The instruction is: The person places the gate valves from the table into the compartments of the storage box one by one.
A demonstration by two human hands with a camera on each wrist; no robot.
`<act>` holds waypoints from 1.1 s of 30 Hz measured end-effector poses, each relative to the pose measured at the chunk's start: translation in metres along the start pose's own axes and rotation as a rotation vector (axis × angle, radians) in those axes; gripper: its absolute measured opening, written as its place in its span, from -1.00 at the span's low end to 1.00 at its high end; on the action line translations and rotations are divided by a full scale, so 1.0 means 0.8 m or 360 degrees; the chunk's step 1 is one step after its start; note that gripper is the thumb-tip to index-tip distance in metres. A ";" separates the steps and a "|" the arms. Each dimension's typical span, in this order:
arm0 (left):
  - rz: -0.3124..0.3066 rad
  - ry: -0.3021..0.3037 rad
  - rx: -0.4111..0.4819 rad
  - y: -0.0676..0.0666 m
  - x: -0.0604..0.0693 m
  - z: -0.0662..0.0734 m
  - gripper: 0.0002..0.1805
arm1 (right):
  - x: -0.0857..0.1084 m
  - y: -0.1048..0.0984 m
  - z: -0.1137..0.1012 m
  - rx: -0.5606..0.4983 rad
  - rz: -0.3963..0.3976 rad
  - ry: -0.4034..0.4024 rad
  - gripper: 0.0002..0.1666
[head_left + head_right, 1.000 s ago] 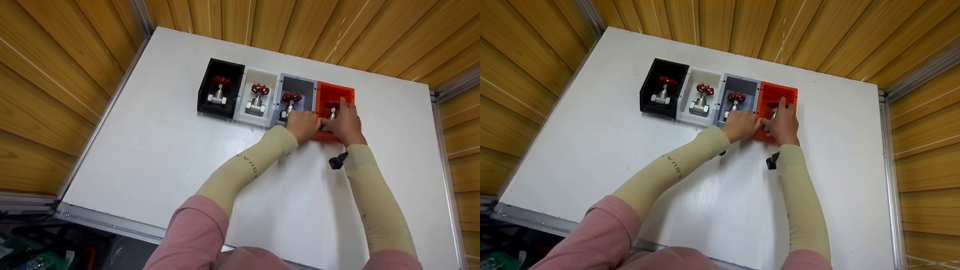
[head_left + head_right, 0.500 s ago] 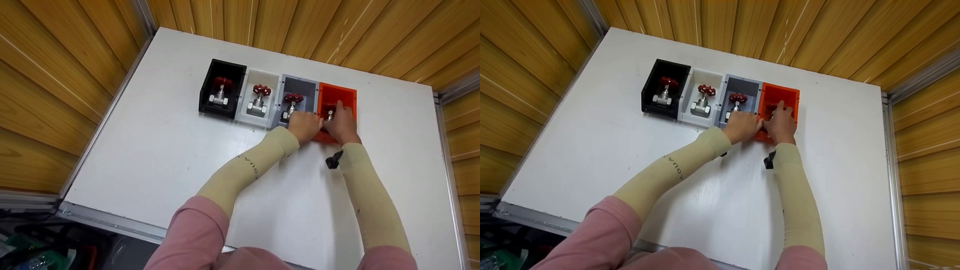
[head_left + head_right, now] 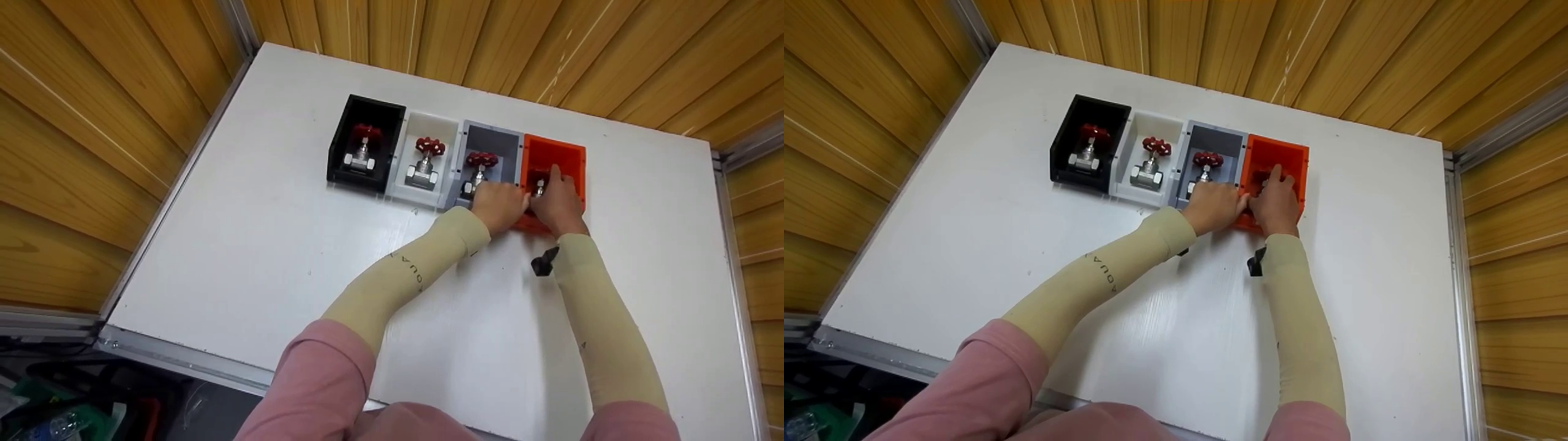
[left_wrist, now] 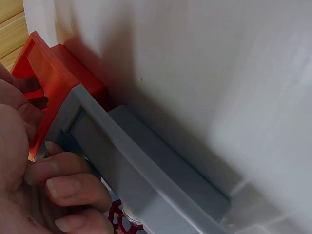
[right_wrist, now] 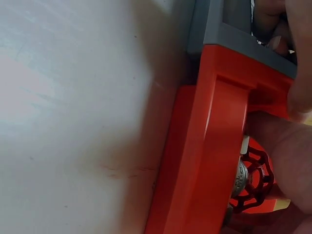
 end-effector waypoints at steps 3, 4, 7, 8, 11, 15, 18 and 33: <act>0.0019 0.0002 -0.0005 0.000 -0.001 -0.001 -0.40 | 0.003 -0.003 -0.003 -0.0009 0.0032 -0.0032 -0.01; 0.0020 0.0001 -0.0009 0.000 -0.001 -0.002 -0.39 | 0.004 -0.003 -0.004 -0.0013 0.0048 -0.0045 -0.03; 0.0039 -0.0002 0.0004 -0.001 0.001 -0.005 -0.38 | 0.009 -0.003 -0.005 -0.0044 0.0077 -0.0077 -0.08; 0.0038 -0.0002 0.0006 -0.002 0.001 -0.005 -0.38 | 0.010 -0.003 -0.004 -0.0057 0.0073 -0.0081 -0.09; 0.0039 0.0005 0.0020 -0.005 0.004 -0.008 -0.39 | 0.014 -0.001 -0.002 -0.0100 0.0045 -0.0088 -0.09; 0.0089 0.0040 0.0065 -0.011 0.006 -0.011 -0.41 | 0.021 -0.005 -0.001 -0.0152 0.0030 -0.0105 -0.05; 0.0166 0.0061 0.0072 -0.018 0.007 -0.014 -0.42 | 0.028 -0.013 -0.004 -0.0162 0.0052 -0.0142 -0.02; 0.0246 0.0094 -0.0135 -0.044 0.039 -0.053 -0.40 | 0.082 -0.027 -0.041 -0.0047 0.0034 -0.0286 0.02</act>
Point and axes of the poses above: each hand's wrist, its own x-axis away from the middle knuckle, its own y-axis out of the palm, z = x × y, the point moved 7 cm from there along -x, towards the middle knuckle, and after that the axes turned 10 degrees about y, right-handed, at the moved point
